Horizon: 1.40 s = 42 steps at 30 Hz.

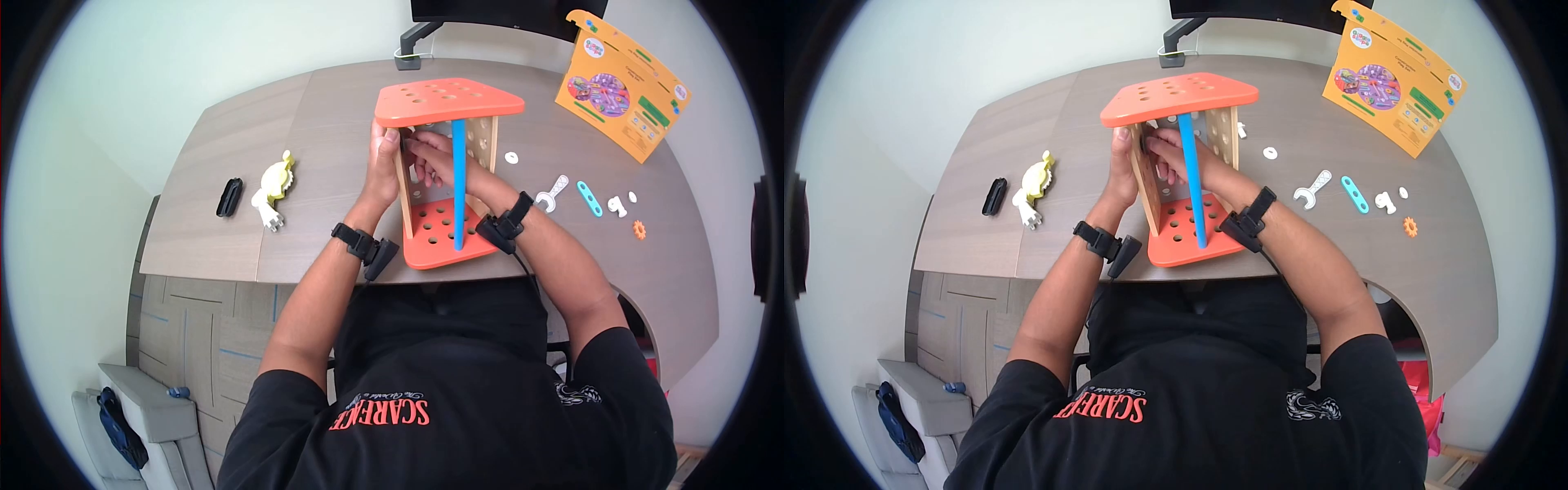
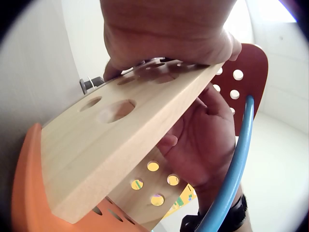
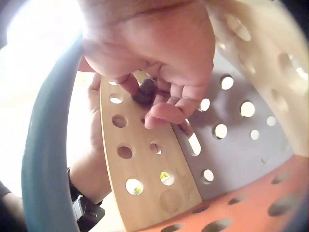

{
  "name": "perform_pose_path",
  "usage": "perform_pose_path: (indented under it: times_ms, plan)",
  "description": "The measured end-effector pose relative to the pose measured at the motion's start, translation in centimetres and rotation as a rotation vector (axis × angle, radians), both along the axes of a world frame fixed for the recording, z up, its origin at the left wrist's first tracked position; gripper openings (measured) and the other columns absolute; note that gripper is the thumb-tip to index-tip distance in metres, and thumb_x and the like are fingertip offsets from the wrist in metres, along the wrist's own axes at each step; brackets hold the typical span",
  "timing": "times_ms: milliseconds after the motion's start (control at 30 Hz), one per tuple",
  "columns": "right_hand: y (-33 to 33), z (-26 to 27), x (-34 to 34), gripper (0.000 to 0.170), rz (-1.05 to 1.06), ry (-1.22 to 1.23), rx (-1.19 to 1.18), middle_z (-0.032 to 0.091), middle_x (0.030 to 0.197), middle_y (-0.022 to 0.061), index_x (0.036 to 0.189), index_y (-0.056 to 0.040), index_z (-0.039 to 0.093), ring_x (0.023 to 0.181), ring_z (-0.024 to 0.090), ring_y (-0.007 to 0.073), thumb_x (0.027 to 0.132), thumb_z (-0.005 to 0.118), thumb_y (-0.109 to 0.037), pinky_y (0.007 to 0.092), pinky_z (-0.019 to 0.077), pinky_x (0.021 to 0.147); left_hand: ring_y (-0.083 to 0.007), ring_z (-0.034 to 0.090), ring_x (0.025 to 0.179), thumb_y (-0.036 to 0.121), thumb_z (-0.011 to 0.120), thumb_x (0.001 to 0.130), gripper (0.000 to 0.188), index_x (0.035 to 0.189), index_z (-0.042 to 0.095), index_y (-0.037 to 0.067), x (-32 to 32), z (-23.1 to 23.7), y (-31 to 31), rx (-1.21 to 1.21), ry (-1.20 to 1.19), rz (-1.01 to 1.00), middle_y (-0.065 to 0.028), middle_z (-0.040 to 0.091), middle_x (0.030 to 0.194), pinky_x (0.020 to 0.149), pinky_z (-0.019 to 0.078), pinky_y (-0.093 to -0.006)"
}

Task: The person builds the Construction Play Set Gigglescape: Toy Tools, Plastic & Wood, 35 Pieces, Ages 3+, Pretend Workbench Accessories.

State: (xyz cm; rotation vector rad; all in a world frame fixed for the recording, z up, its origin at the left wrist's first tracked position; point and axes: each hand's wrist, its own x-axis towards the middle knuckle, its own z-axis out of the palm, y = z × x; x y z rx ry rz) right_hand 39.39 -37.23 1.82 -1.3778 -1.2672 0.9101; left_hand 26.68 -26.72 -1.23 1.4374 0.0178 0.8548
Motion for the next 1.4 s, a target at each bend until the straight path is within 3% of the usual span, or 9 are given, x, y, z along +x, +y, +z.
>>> perform_pose_path:
  times_ms: [133, 333, 500, 667, 800, 933, 1100, 1300, 1400]
  plan:
    - [-0.3, 0.6, -0.2, 0.035, -0.053, -0.035, -0.079, 0.063, 0.075, 0.0041, 0.12, -0.0072, 0.058, 0.059, 0.062, 0.0115, 0.11, 0.05, -0.04, 0.0264, 0.0464, 0.052, -0.0239, 0.068, 0.063, 0.081, 0.042, 0.097, 0.088, 0.131, 0.043, -0.001, 0.2, 0.1, -0.2, 0.03, -0.007, 0.025, -0.0169, 0.065, 0.093, 0.05, 0.0566, -0.0338]
    - [-0.2, 0.1, -0.9, 0.042, -0.048, 0.025, 0.133, 0.061, 0.069, 0.0039, 0.101, -0.0056, 0.063, 0.057, 0.061, 0.0125, 0.111, 0.048, -0.043, 0.0273, 0.0469, 0.052, -0.0209, 0.065, 0.07, 0.076, 0.045, 0.099, 0.081, 0.136, 0.041, 0.003, -0.1, -0.1, -0.2, 0.013, -0.049, 0.039, -0.0138, 0.063, 0.098, 0.055, 0.054, -0.0315]
    - [0.0, 0.6, 0.4, 0.039, -0.056, -0.055, -0.073, 0.063, 0.08, 0.0061, 0.127, 0.0021, 0.061, 0.062, 0.064, 0.0124, 0.109, 0.053, -0.032, 0.0271, 0.0514, 0.05, -0.0132, 0.06, 0.083, 0.067, 0.052, 0.102, 0.075, 0.148, 0.035, 0.01, -0.6, 0.3, -0.4, -0.068, -0.021, -0.153, -0.0091, 0.057, 0.114, 0.063, 0.0495, -0.0256]
    - [0.1, -0.6, 0.2, 0.03, 0.001, -0.005, 0.135, 0.063, 0.072, 0.0051, 0.124, -0.0037, 0.063, 0.059, 0.063, 0.0128, 0.109, 0.054, -0.028, 0.0277, 0.0497, 0.051, -0.0241, 0.067, 0.064, 0.083, 0.041, 0.096, 0.091, 0.126, 0.049, -0.002, 0.6, -0.8, 0.3, 0.064, -0.034, 0.043, -0.0167, 0.068, 0.099, 0.056, 0.0563, -0.0336]
    - [0.2, 0.0, 1.2, 0.027, 0.039, -0.029, -0.114, 0.063, 0.072, 0.0038, 0.129, -0.0083, 0.064, 0.058, 0.063, 0.0119, 0.108, 0.056, -0.025, 0.0265, 0.0485, 0.052, -0.0225, 0.068, 0.069, 0.085, 0.042, 0.094, 0.092, 0.128, 0.048, -0.001, 0.6, -1.8, 1.1, 0.048, 0.003, 0.085, -0.0148, 0.065, 0.1, 0.056, 0.056, -0.0324]
    - [-0.6, 0.2, 0.5, 0.028, 0.027, 0.018, -0.09, 0.063, 0.073, 0.0025, 0.13, -0.0091, 0.065, 0.058, 0.064, 0.0111, 0.108, 0.058, -0.026, 0.024, 0.0474, 0.052, -0.0207, 0.067, 0.074, 0.086, 0.043, 0.093, 0.092, 0.127, 0.049, 0.001, 0.5, -1.1, 0.5, 0.074, 0.005, 0.224, -0.0131, 0.063, 0.101, 0.056, 0.0545, -0.0314]
    - [-0.2, -0.4, -0.9, 0.034, -0.051, -0.016, 0.271, 0.065, 0.081, 0.003, 0.131, -0.007, 0.065, 0.065, 0.065, 0.0098, 0.111, 0.057, -0.033, 0.0239, 0.0497, 0.053, -0.02, 0.066, 0.086, 0.066, 0.055, 0.1, 0.08, 0.146, 0.031, 0.006, -0.1, 0.2, -0.2, -0.029, -0.095, -0.092, -0.0145, 0.057, 0.112, 0.052, 0.0555, -0.0299]
    - [0.7, -0.6, 0.4, 0.03, -0.019, 0.037, 0.021, 0.064, 0.077, 0.002, 0.115, -0.0016, 0.066, 0.062, 0.062, 0.0099, 0.11, 0.056, -0.029, 0.0257, 0.0509, 0.052, -0.0213, 0.067, 0.08, 0.069, 0.055, 0.099, 0.082, 0.147, 0.03, 0.007, 0.2, -1.0, 0.8, -0.021, -0.065, -0.107, -0.0161, 0.059, 0.111, 0.054, 0.0555, -0.0303]
    - [0.6, -0.7, 0.8, 0.029, 0.02, -0.008, 0.096, 0.064, 0.085, 0.0018, 0.116, -0.0055, 0.064, 0.065, 0.062, 0.0094, 0.112, 0.055, -0.033, 0.0246, 0.0513, 0.054, -0.0199, 0.067, 0.077, 0.08, 0.047, 0.095, 0.086, 0.134, 0.046, 0.002, 0.2, -0.1, 0.0, 0.047, -0.033, 0.024, -0.0144, 0.065, 0.107, 0.057, 0.0529, -0.0309]
